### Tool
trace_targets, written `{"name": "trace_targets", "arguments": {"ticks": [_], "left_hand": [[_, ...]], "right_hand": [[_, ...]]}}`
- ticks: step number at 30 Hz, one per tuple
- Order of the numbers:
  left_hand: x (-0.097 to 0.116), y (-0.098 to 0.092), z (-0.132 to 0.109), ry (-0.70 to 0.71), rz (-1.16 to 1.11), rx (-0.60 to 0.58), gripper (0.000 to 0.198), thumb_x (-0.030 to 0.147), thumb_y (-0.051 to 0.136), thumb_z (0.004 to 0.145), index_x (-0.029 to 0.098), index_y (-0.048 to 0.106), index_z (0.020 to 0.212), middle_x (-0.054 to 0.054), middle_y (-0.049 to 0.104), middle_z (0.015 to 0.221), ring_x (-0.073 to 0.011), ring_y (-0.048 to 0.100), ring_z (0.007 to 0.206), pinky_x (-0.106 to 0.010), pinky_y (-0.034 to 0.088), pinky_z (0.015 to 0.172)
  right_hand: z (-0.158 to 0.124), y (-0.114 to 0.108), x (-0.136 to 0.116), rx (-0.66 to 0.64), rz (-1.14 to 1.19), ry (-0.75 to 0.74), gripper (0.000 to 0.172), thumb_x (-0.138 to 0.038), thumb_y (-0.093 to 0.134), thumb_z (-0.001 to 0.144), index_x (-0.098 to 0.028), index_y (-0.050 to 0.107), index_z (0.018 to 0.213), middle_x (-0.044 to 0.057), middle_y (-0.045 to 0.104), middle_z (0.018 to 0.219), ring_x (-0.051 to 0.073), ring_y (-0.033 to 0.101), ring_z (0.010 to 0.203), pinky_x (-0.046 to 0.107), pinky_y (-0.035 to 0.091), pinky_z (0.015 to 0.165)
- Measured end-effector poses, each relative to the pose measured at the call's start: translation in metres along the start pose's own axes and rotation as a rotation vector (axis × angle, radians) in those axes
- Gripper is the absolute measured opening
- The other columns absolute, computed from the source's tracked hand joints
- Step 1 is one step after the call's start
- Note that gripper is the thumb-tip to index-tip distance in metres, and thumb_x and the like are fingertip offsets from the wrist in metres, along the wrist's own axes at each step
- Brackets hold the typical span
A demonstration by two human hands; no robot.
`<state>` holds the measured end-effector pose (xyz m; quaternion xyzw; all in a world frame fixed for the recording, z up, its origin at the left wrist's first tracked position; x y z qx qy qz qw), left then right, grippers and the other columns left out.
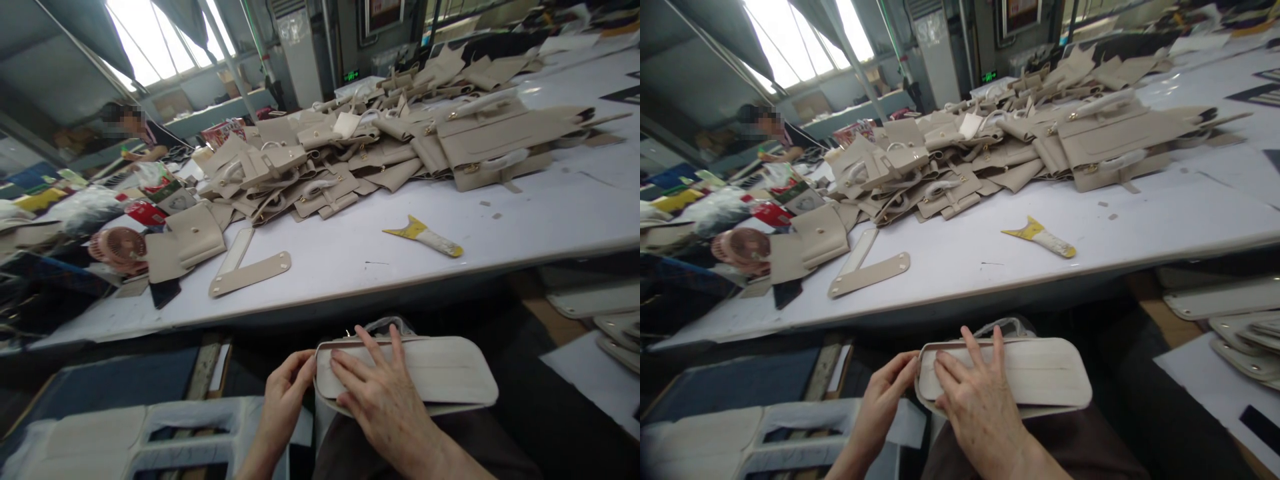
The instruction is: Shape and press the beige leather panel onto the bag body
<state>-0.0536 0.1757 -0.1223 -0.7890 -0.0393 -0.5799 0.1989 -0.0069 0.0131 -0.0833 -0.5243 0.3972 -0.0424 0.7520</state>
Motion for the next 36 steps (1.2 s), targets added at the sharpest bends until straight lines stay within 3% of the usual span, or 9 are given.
{"name": "trace_targets", "arguments": {"ticks": [5, 10, 12, 16, 23, 27, 30, 36], "left_hand": [[-0.055, 0.023, 0.007, -0.177, -0.634, -0.051, 0.031, 0.046, 0.07, 0.086, 0.021, 0.067, 0.104, -0.005, 0.068, 0.114, -0.0212, 0.062, 0.107, -0.03, 0.046, 0.096], [-0.078, 0.06, 0.01, -0.249, -1.02, -0.263, 0.062, 0.06, 0.067, 0.083, 0.029, 0.056, 0.135, -0.009, 0.058, 0.139, -0.0295, 0.049, 0.134, -0.045, 0.027, 0.118], [-0.08, 0.065, 0.008, -0.281, -1.047, -0.323, 0.066, 0.064, 0.066, 0.082, 0.029, 0.056, 0.137, -0.009, 0.057, 0.141, -0.0323, 0.047, 0.135, -0.049, 0.025, 0.119], [-0.086, 0.062, 0.003, -0.333, -1.035, -0.32, 0.058, 0.062, 0.063, 0.085, 0.019, 0.069, 0.122, -0.011, 0.066, 0.129, -0.0332, 0.048, 0.134, -0.046, 0.027, 0.119], [-0.083, 0.061, 0.0, -0.346, -1.029, -0.369, 0.065, 0.064, 0.06, 0.086, 0.015, 0.064, 0.129, -0.015, 0.06, 0.137, -0.0365, 0.048, 0.133, -0.049, 0.032, 0.115], [-0.076, 0.062, -0.001, -0.34, -1.058, -0.396, 0.057, 0.06, 0.059, 0.089, 0.017, 0.066, 0.126, -0.014, 0.06, 0.137, -0.0351, 0.047, 0.135, -0.049, 0.032, 0.116], [-0.077, 0.061, -0.002, -0.349, -1.068, -0.36, 0.057, 0.059, 0.065, 0.086, 0.016, 0.068, 0.123, -0.013, 0.062, 0.134, -0.0336, 0.046, 0.136, -0.047, 0.029, 0.118], [-0.082, 0.06, -0.001, -0.369, -1.07, -0.307, 0.056, 0.057, 0.072, 0.081, 0.019, 0.069, 0.122, -0.01, 0.064, 0.132, -0.0323, 0.046, 0.136, -0.045, 0.027, 0.12]], "right_hand": [[0.004, -0.001, 0.003, -0.043, 0.049, 0.028, 0.034, -0.034, 0.055, 0.096, -0.033, 0.054, 0.13, -0.006, 0.061, 0.136, 0.037, 0.032, 0.142, 0.071, -0.012, 0.112], [0.006, 0.001, 0.005, -0.051, 0.052, 0.029, 0.037, -0.033, 0.057, 0.095, -0.035, 0.053, 0.131, -0.007, 0.061, 0.137, 0.035, 0.033, 0.141, 0.071, -0.012, 0.112], [0.006, 0.001, 0.005, -0.055, 0.054, 0.034, 0.035, -0.034, 0.056, 0.096, -0.036, 0.053, 0.131, -0.008, 0.061, 0.136, 0.035, 0.035, 0.14, 0.07, -0.012, 0.112], [0.007, 0.0, 0.003, -0.062, 0.059, 0.046, 0.03, -0.04, 0.053, 0.098, -0.036, 0.056, 0.127, -0.009, 0.062, 0.134, 0.035, 0.037, 0.137, 0.07, -0.01, 0.112], [0.008, 0.0, -0.002, -0.072, 0.018, 0.051, 0.029, -0.04, 0.051, 0.098, -0.034, 0.055, 0.127, -0.007, 0.063, 0.133, 0.037, 0.041, 0.132, 0.073, -0.009, 0.11], [0.007, 0.003, -0.004, -0.069, -0.015, 0.025, 0.039, -0.04, 0.049, 0.099, -0.041, 0.045, 0.137, -0.008, 0.06, 0.137, 0.04, 0.04, 0.13, 0.077, -0.007, 0.108], [0.006, 0.005, -0.007, -0.08, -0.061, -0.011, 0.043, -0.04, 0.046, 0.1, -0.045, 0.04, 0.142, -0.006, 0.055, 0.142, 0.045, 0.037, 0.131, 0.08, -0.005, 0.105], [0.006, 0.004, -0.009, -0.128, -0.04, -0.012, 0.036, -0.036, 0.042, 0.101, -0.034, 0.047, 0.137, -0.002, 0.055, 0.142, 0.042, 0.036, 0.133, 0.078, -0.005, 0.107]]}}
Point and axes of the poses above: each hand's wrist, its own z-axis towards the middle knuckle, its own y-axis out of the palm, x = y × z, the point moved 7 cm from there along z, towards the middle knuckle
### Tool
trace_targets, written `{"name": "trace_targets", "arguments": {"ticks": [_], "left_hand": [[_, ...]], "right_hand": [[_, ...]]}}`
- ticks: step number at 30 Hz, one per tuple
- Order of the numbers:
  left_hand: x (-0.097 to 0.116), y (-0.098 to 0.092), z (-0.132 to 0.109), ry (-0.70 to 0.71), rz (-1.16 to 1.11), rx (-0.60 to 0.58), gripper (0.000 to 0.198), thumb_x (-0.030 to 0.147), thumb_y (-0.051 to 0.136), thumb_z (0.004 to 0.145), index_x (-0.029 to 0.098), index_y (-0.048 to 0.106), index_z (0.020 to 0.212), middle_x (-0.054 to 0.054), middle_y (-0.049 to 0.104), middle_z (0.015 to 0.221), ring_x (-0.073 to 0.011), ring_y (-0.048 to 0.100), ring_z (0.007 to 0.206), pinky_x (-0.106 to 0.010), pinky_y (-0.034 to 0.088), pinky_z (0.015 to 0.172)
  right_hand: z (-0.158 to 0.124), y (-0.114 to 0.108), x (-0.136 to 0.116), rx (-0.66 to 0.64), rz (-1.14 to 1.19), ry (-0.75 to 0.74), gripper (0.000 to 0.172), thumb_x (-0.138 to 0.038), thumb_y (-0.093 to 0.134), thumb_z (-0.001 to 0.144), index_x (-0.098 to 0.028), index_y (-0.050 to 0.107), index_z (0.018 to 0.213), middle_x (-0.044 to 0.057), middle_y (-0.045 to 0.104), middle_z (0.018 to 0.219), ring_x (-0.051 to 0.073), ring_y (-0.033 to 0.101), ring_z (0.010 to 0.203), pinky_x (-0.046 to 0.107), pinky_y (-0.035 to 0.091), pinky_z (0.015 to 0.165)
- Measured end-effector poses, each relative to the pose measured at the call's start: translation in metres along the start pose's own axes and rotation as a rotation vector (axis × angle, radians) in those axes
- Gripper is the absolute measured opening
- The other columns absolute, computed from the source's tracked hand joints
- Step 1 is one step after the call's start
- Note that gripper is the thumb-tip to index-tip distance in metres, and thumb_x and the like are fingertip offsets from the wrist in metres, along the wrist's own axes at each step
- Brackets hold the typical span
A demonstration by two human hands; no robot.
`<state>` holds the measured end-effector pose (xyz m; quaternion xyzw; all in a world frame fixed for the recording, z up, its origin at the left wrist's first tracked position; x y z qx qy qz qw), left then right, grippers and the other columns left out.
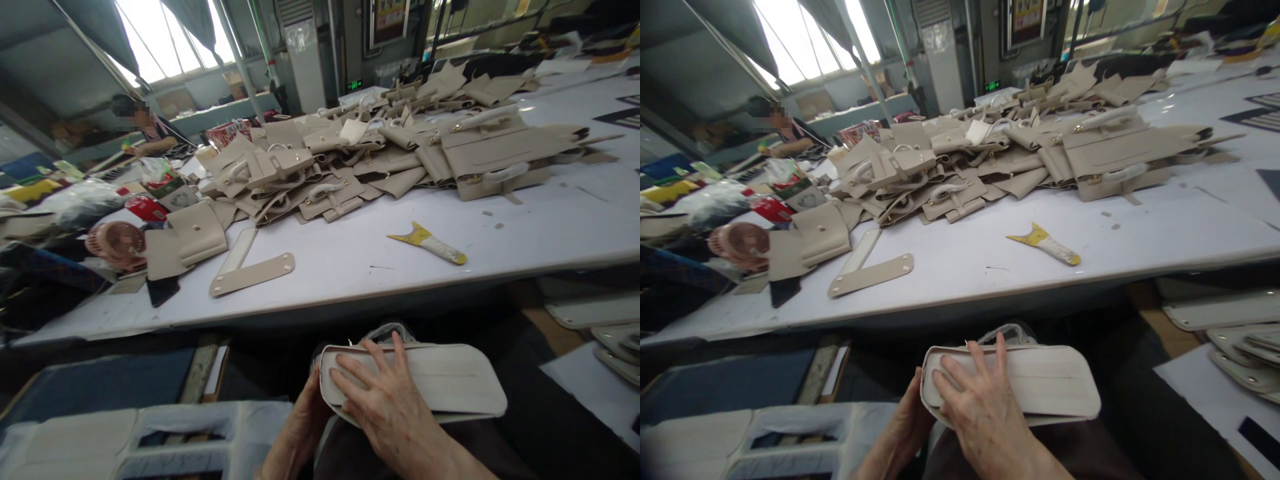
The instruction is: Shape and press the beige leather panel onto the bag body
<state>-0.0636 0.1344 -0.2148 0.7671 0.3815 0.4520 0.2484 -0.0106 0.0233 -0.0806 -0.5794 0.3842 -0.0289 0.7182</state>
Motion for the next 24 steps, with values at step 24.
{"name": "trace_targets", "arguments": {"ticks": [24], "left_hand": [[0.036, 0.001, -0.007, 0.243, 0.543, 0.254, 0.055, 0.048, 0.065, 0.087, 0.021, 0.058, 0.135, -0.007, 0.058, 0.14, -0.0304, 0.049, 0.134, -0.043, 0.037, 0.114]], "right_hand": [[0.003, -0.001, 0.006, 0.087, 0.094, 0.062, 0.038, -0.023, 0.059, 0.09, -0.03, 0.049, 0.126, -0.004, 0.065, 0.123, 0.035, 0.042, 0.126, 0.067, -0.004, 0.112]]}}
Point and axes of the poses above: each hand's wrist, its own z-axis towards the middle knuckle, its own y-axis out of the palm, x = y × z, the point moved 7 cm from there along z, towards the middle knuckle
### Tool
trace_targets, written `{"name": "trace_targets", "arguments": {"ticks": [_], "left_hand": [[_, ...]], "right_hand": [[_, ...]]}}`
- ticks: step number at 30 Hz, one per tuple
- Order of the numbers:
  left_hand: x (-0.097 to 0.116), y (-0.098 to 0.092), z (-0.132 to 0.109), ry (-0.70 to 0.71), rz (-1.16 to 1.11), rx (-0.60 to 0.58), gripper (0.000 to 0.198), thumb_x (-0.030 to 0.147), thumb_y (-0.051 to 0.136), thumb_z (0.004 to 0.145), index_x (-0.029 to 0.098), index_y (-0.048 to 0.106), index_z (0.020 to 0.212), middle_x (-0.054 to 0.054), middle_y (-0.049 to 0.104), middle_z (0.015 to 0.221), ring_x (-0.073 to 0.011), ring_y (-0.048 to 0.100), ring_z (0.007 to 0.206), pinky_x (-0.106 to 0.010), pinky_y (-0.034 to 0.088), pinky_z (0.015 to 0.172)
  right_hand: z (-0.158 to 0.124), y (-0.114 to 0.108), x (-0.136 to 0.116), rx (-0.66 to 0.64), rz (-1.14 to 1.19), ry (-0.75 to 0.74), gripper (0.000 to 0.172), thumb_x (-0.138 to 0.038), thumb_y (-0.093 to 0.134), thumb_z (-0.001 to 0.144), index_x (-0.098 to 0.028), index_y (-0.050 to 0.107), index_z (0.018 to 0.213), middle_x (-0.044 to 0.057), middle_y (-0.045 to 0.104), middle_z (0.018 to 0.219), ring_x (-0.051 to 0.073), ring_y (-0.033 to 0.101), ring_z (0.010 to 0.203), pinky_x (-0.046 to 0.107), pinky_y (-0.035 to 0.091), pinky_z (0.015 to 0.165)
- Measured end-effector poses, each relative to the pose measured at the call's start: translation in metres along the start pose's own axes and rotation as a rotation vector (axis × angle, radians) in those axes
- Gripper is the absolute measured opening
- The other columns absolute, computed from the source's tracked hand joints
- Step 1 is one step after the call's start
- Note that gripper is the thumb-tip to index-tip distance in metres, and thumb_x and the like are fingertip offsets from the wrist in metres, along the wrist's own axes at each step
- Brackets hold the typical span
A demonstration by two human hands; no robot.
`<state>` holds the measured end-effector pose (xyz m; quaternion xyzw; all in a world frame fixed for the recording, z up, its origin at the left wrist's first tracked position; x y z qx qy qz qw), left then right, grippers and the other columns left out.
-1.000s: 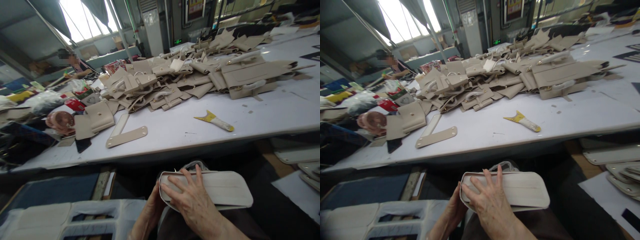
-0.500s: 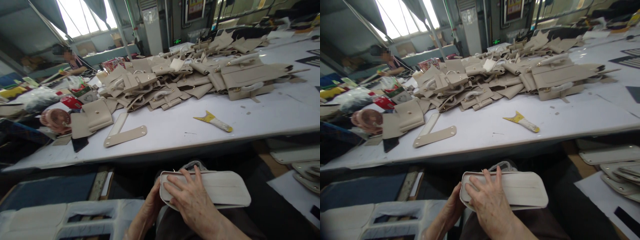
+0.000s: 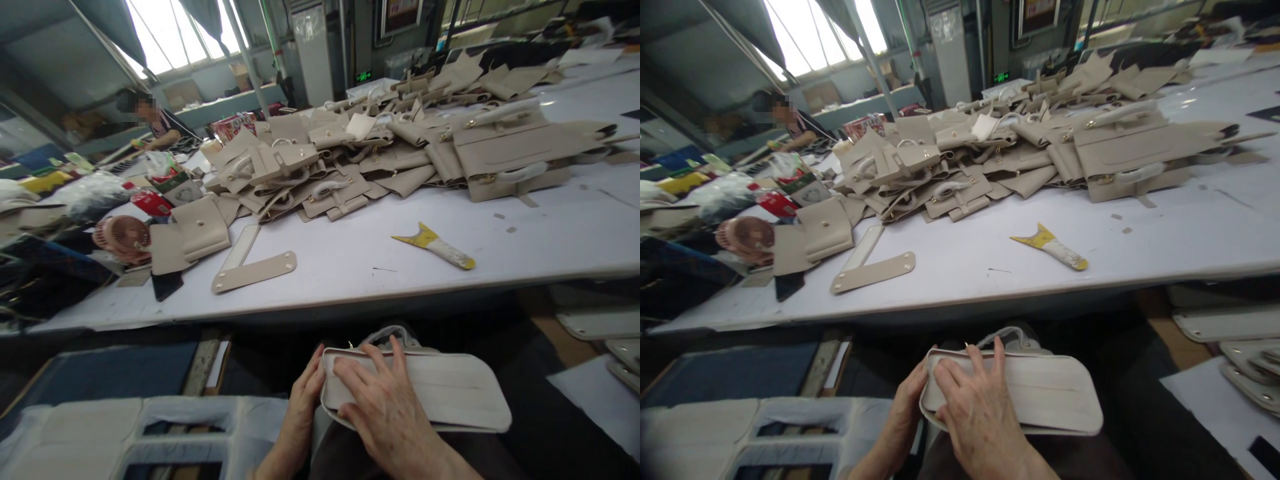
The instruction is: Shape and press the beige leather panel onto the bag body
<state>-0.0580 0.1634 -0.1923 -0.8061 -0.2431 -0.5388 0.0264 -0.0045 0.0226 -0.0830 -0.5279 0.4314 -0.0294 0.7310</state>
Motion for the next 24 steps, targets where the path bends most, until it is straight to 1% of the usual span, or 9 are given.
{"name": "trace_targets", "arguments": {"ticks": [3, 5, 8, 10, 13, 17, 20, 22, 24], "left_hand": [[0.015, 0.003, -0.003, 0.03, 0.121, 0.011, 0.054, 0.05, 0.065, 0.086, 0.023, 0.06, 0.132, -0.007, 0.059, 0.14, -0.0302, 0.051, 0.131, -0.041, 0.038, 0.114], [0.023, 0.007, -0.002, 0.046, 0.193, -0.009, 0.053, 0.051, 0.064, 0.087, 0.023, 0.061, 0.131, -0.007, 0.059, 0.14, -0.0299, 0.053, 0.129, -0.04, 0.038, 0.113], [0.026, 0.014, 0.001, 0.06, 0.203, -0.063, 0.049, 0.05, 0.061, 0.088, 0.022, 0.062, 0.129, -0.007, 0.062, 0.134, -0.0298, 0.054, 0.126, -0.038, 0.04, 0.109], [0.023, 0.018, -0.001, 0.046, 0.137, -0.07, 0.044, 0.047, 0.059, 0.09, 0.02, 0.063, 0.126, -0.008, 0.065, 0.128, -0.0286, 0.057, 0.12, -0.035, 0.043, 0.103], [0.017, 0.024, -0.008, 0.026, -0.019, -0.051, 0.037, 0.043, 0.055, 0.095, 0.018, 0.064, 0.12, -0.007, 0.068, 0.119, -0.024, 0.06, 0.109, -0.032, 0.045, 0.096], [0.013, 0.033, -0.017, 0.009, -0.265, -0.086, 0.036, 0.042, 0.059, 0.092, 0.017, 0.067, 0.116, -0.008, 0.068, 0.118, -0.0236, 0.059, 0.111, -0.033, 0.044, 0.1], [0.012, 0.03, -0.015, 0.012, -0.289, -0.089, 0.038, 0.041, 0.063, 0.089, 0.017, 0.066, 0.118, -0.009, 0.067, 0.121, -0.0247, 0.059, 0.112, -0.034, 0.044, 0.099], [0.014, 0.022, -0.01, 0.045, -0.198, -0.057, 0.041, 0.04, 0.066, 0.087, 0.018, 0.065, 0.121, -0.01, 0.066, 0.124, -0.026, 0.06, 0.113, -0.035, 0.045, 0.099], [0.02, 0.016, -0.006, 0.113, -0.084, -0.033, 0.045, 0.039, 0.071, 0.083, 0.021, 0.064, 0.123, -0.01, 0.061, 0.133, -0.0286, 0.057, 0.121, -0.037, 0.043, 0.104]], "right_hand": [[0.002, 0.001, 0.003, 0.005, 0.003, -0.002, 0.039, -0.024, 0.059, 0.09, -0.031, 0.049, 0.127, -0.004, 0.065, 0.124, 0.035, 0.042, 0.126, 0.066, -0.004, 0.112], [0.004, 0.002, 0.005, 0.017, -0.005, 0.006, 0.038, -0.024, 0.058, 0.091, -0.031, 0.049, 0.127, -0.005, 0.065, 0.124, 0.035, 0.042, 0.126, 0.066, -0.005, 0.112], [0.006, 0.001, 0.006, 0.028, -0.008, 0.016, 0.036, -0.026, 0.058, 0.092, -0.031, 0.05, 0.126, -0.005, 0.066, 0.124, 0.034, 0.042, 0.127, 0.066, -0.003, 0.113], [0.005, -0.001, 0.006, 0.027, -0.004, 0.021, 0.035, -0.028, 0.061, 0.091, -0.031, 0.051, 0.125, -0.005, 0.066, 0.124, 0.035, 0.043, 0.126, 0.066, -0.002, 0.112], [0.004, -0.005, 0.005, 0.031, 0.004, 0.034, 0.034, -0.031, 0.067, 0.088, -0.031, 0.054, 0.119, -0.005, 0.068, 0.118, 0.034, 0.044, 0.125, 0.065, 0.002, 0.112], [0.002, -0.01, 0.002, 0.039, 0.011, 0.051, 0.035, -0.031, 0.073, 0.083, -0.031, 0.056, 0.114, -0.005, 0.069, 0.116, 0.032, 0.047, 0.122, 0.063, 0.006, 0.112], [0.003, -0.009, 0.0, 0.032, 0.011, 0.041, 0.035, -0.03, 0.074, 0.082, -0.03, 0.056, 0.113, -0.004, 0.069, 0.117, 0.032, 0.047, 0.121, 0.063, 0.007, 0.111], [0.005, -0.009, -0.001, 0.028, 0.014, 0.042, 0.034, -0.029, 0.073, 0.082, -0.03, 0.057, 0.112, -0.003, 0.069, 0.117, 0.032, 0.047, 0.121, 0.064, 0.007, 0.111], [0.006, -0.011, 0.0, 0.023, 0.027, 0.06, 0.035, -0.029, 0.073, 0.082, -0.029, 0.057, 0.113, -0.002, 0.069, 0.119, 0.033, 0.047, 0.121, 0.065, 0.006, 0.111]]}}
Point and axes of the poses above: each hand's wrist, its own z-axis towards the middle knuckle, its own y-axis out of the palm, x = y × z, the point moved 7 cm from there along z, towards the middle knuckle
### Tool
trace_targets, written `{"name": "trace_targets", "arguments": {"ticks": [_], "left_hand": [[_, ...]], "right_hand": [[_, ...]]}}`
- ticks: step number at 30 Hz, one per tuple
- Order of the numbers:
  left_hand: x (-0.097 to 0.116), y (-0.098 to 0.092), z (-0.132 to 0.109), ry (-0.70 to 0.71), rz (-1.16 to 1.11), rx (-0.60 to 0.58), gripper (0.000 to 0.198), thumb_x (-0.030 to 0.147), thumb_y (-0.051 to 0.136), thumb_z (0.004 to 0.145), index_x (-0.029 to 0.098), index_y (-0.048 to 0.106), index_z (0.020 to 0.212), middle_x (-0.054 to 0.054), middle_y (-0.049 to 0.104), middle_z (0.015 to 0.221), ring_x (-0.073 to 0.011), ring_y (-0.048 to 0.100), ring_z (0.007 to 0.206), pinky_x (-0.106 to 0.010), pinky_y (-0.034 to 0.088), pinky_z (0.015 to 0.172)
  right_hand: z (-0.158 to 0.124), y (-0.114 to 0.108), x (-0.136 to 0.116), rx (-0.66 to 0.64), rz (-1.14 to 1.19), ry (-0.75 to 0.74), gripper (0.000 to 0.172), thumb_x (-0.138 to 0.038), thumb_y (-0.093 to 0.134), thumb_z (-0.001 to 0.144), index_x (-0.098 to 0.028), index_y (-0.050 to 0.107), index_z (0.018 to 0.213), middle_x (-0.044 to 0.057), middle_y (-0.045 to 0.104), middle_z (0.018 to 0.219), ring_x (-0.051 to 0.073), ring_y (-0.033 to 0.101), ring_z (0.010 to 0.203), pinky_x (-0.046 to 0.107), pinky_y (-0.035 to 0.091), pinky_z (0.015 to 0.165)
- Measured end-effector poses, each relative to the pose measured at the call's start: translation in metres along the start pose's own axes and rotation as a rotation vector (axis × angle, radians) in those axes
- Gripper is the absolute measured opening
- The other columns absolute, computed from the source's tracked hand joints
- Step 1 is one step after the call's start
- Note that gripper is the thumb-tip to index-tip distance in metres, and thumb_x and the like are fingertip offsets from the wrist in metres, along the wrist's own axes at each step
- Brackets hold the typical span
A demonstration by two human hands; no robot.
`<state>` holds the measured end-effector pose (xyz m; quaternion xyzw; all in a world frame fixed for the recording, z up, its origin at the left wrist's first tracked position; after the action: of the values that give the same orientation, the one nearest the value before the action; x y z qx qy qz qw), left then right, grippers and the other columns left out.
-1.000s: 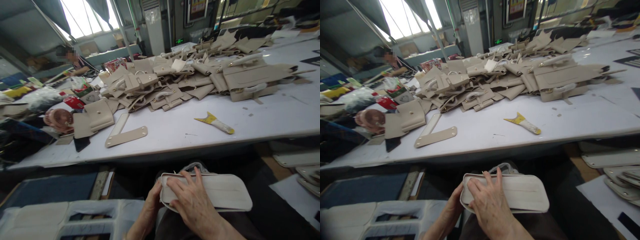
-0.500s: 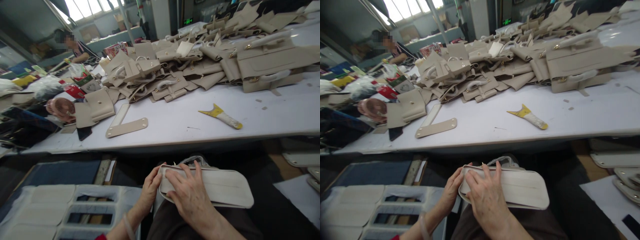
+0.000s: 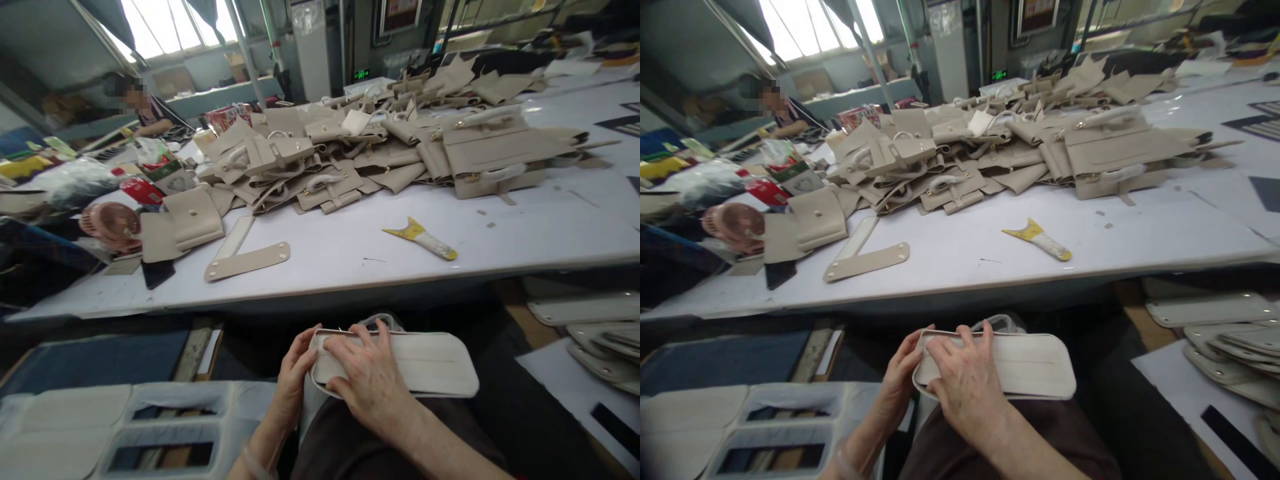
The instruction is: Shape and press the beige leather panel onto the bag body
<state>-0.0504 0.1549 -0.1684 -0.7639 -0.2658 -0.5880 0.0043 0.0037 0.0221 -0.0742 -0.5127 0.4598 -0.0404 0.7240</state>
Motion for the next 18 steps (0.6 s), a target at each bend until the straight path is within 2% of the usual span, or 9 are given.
{"name": "trace_targets", "arguments": {"ticks": [3, 6, 9, 10, 12, 13, 14, 16, 18], "left_hand": [[0.011, -0.003, 0.003, 0.077, 0.162, -0.002, 0.046, 0.041, 0.074, 0.08, 0.028, 0.065, 0.123, -0.005, 0.049, 0.149, -0.031, 0.043, 0.137, -0.042, 0.033, 0.117], [0.019, -0.004, 0.006, 0.121, 0.349, 0.019, 0.043, 0.046, 0.073, 0.08, 0.033, 0.066, 0.12, -0.001, 0.044, 0.154, -0.032, 0.034, 0.144, -0.048, 0.02, 0.123], [0.026, -0.001, 0.01, 0.199, 0.491, -0.026, 0.041, 0.049, 0.069, 0.082, 0.035, 0.065, 0.12, 0.001, 0.04, 0.156, -0.0332, 0.03, 0.146, -0.052, 0.015, 0.123], [0.028, 0.002, 0.01, 0.225, 0.537, -0.058, 0.039, 0.049, 0.066, 0.084, 0.035, 0.064, 0.121, 0.002, 0.037, 0.157, -0.0332, 0.029, 0.146, -0.054, 0.015, 0.122], [0.035, 0.006, 0.008, 0.278, 0.66, -0.112, 0.033, 0.048, 0.059, 0.09, 0.037, 0.063, 0.121, 0.002, 0.033, 0.159, -0.0326, 0.027, 0.147, -0.058, 0.016, 0.121], [0.04, 0.009, 0.007, 0.318, 0.737, -0.136, 0.031, 0.046, 0.056, 0.092, 0.037, 0.063, 0.121, 0.002, 0.032, 0.159, -0.0323, 0.026, 0.147, -0.059, 0.018, 0.12], [0.046, 0.012, 0.005, 0.379, 0.828, -0.162, 0.029, 0.043, 0.053, 0.094, 0.038, 0.064, 0.12, 0.002, 0.032, 0.158, -0.032, 0.027, 0.147, -0.061, 0.019, 0.119], [0.062, 0.024, 0.001, 0.573, 1.051, -0.238, 0.029, 0.034, 0.05, 0.094, 0.04, 0.065, 0.118, 0.0, 0.038, 0.154, -0.0322, 0.032, 0.144, -0.063, 0.023, 0.117], [0.075, 0.046, -0.006, 0.813, 1.265, -0.339, 0.035, 0.024, 0.049, 0.092, 0.042, 0.066, 0.117, -0.001, 0.05, 0.144, -0.0314, 0.044, 0.135, -0.06, 0.032, 0.113]], "right_hand": [[-0.001, -0.007, 0.001, -0.027, 0.099, 0.036, 0.044, -0.028, 0.074, 0.078, -0.029, 0.057, 0.118, 0.001, 0.067, 0.124, 0.033, 0.047, 0.122, 0.068, 0.005, 0.111], [-0.003, -0.014, 0.002, -0.045, 0.357, 0.072, 0.063, -0.028, 0.075, 0.075, -0.035, 0.051, 0.132, 0.001, 0.064, 0.129, 0.029, 0.048, 0.126, 0.07, -0.001, 0.112], [-0.004, -0.019, 0.005, 0.02, 0.573, 0.142, 0.074, -0.029, 0.073, 0.074, -0.035, 0.044, 0.142, 0.004, 0.068, 0.124, 0.025, 0.056, 0.123, 0.068, -0.006, 0.114], [-0.003, -0.023, 0.007, 0.079, 0.617, 0.158, 0.072, -0.028, 0.073, 0.074, -0.032, 0.047, 0.141, 0.005, 0.069, 0.123, 0.024, 0.059, 0.12, 0.066, 0.0, 0.117], [-0.001, -0.037, 0.017, 0.218, 0.738, 0.172, 0.058, -0.028, 0.069, 0.076, -0.025, 0.057, 0.133, 0.007, 0.072, 0.114, 0.022, 0.067, 0.106, 0.056, 0.03, 0.114], [-0.002, -0.048, 0.026, 0.297, 0.815, 0.178, 0.047, -0.029, 0.067, 0.079, -0.022, 0.063, 0.125, 0.007, 0.074, 0.107, 0.021, 0.069, 0.098, 0.047, 0.045, 0.104], [-0.004, -0.061, 0.04, 0.385, 0.888, 0.195, 0.038, -0.032, 0.065, 0.081, -0.019, 0.068, 0.116, 0.007, 0.075, 0.1, 0.02, 0.07, 0.089, 0.039, 0.053, 0.091], [-0.015, -0.088, 0.082, 0.566, 0.978, 0.274, 0.029, -0.04, 0.064, 0.083, -0.016, 0.071, 0.099, 0.007, 0.074, 0.087, 0.019, 0.07, 0.08, 0.032, 0.055, 0.077], [-0.037, -0.109, 0.135, 0.719, 0.955, 0.396, 0.032, -0.045, 0.069, 0.08, -0.015, 0.07, 0.089, 0.007, 0.074, 0.088, 0.018, 0.069, 0.079, 0.031, 0.054, 0.079]]}}
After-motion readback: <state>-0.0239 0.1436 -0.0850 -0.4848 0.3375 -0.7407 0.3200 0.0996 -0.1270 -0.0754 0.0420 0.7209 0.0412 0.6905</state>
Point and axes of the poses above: each hand's wrist, its own z-axis towards the middle knuckle, its own y-axis out of the palm, x = y × z, the point moved 7 cm from there along z, towards the middle knuckle
